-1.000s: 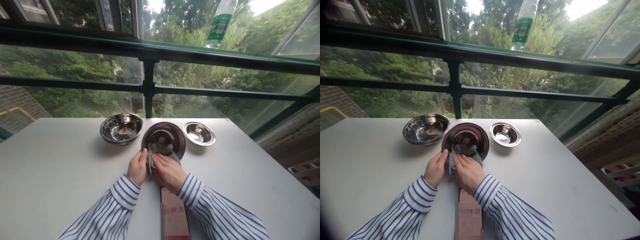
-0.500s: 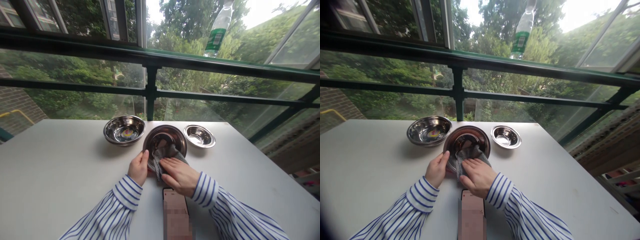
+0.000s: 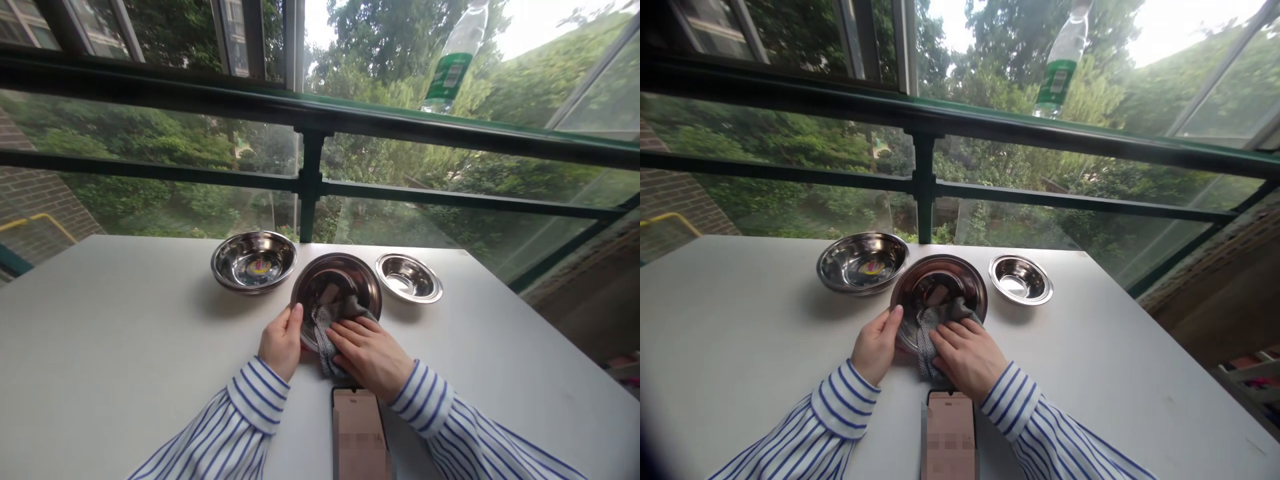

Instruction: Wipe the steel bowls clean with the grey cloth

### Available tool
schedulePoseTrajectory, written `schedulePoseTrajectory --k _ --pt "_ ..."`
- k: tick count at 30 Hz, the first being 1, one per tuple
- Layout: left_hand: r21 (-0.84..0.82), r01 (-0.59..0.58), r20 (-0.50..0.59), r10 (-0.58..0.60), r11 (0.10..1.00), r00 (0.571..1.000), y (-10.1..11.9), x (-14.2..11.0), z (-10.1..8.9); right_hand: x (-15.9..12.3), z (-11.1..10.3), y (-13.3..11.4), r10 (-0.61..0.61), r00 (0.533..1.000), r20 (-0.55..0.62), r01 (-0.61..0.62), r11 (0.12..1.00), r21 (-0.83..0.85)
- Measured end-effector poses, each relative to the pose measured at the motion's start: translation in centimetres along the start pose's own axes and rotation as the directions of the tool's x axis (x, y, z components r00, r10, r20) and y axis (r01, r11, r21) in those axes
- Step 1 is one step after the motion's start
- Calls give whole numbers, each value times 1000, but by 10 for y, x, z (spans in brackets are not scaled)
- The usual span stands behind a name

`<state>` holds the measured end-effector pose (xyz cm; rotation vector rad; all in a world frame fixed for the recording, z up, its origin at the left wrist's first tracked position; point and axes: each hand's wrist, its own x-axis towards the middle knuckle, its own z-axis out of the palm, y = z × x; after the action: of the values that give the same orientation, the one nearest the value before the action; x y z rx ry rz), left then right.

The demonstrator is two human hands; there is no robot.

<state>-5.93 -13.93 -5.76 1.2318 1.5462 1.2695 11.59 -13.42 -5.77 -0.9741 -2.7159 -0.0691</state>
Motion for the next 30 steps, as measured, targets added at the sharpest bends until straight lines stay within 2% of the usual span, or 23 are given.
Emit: schedulePoseTrajectory --k 4,7,10,14,16,20,22,24,26,30 --pt "88 -101 -26 104 991 994 -1 1 -2 26 7 -17 41 994 -103 -26 989 143" --pt "87 -102 -39 106 991 994 0 1 -6 34 11 -21 34 991 -133 -12 986 166" --pt "-4 -13 -34 13 1000 999 2 0 -7 22 7 -10 -16 998 -57 21 996 88" --pt "-118 144 31 -141 983 990 3 -1 -5 8 -3 2 -71 997 29 71 997 -9" --pt "-66 93 2 -93 993 996 3 -1 -4 11 -4 -2 -72 997 9 72 997 20" --pt "87 -77 -84 85 993 993 4 1 -7 21 -1 -13 -49 998 -24 52 993 108" --pt "43 -28 -75 31 999 997 4 0 -7 17 -2 -10 -71 997 9 70 995 68" --pt "-43 70 -23 -71 997 997 5 -1 -6 9 -4 -3 -88 995 42 89 996 -3" --pt "-81 119 15 -119 990 993 5 -1 -4 4 -6 1 -84 995 49 86 995 -46" --pt "26 -25 -43 27 999 999 1 1 -3 16 1 -10 -45 999 8 44 998 52"
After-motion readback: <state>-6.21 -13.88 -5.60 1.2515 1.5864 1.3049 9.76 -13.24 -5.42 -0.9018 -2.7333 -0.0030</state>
